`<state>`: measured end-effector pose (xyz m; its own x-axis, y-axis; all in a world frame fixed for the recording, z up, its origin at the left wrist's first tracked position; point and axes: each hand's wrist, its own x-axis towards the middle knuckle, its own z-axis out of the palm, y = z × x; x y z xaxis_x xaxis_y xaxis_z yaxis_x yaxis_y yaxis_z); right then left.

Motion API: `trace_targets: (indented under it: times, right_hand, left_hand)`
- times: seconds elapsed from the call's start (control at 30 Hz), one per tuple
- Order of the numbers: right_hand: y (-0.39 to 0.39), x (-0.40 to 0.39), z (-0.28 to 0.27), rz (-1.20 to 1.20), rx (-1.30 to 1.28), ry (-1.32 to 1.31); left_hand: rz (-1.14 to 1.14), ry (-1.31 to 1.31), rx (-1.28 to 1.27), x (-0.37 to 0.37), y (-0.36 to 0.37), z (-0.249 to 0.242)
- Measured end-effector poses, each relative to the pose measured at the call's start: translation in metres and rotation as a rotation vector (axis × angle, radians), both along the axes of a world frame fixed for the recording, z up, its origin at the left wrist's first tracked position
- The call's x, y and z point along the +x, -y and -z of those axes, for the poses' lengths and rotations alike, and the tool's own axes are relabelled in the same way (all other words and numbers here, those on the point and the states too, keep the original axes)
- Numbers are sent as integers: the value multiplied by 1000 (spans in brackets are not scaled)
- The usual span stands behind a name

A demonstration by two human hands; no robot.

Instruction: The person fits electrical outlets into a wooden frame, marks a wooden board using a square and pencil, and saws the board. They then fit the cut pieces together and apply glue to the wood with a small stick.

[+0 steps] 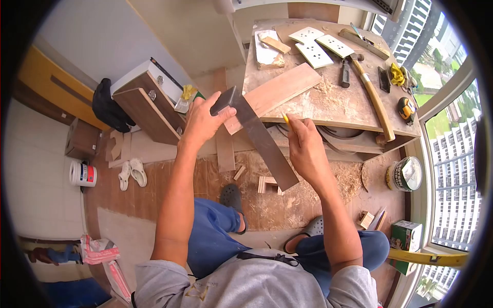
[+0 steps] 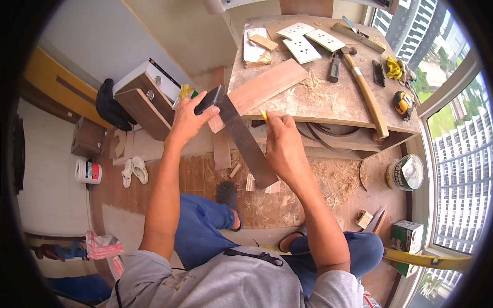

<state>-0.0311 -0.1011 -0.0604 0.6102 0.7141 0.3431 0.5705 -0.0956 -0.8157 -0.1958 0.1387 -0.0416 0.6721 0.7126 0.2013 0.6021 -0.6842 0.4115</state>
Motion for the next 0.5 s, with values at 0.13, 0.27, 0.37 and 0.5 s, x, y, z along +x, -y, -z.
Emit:
trace_targets:
  times: [0.13,0.27,0.37,0.5]
  right_hand:
    - [-2,5,-19,-84,-25,-25]
    - [-8,8,-24,-51,-116,44]
    - [-13,7,-24,-19,-98,79]
    - [-21,8,-19,-4,-61,134]
  left_hand:
    - [6,-10,25,0,-4,5]
    - [-7,-4,-34,0,-2,5]
    - [-11,-37,-24,3,-1,0]
    - [-22,-63,-36,3,0,-2]
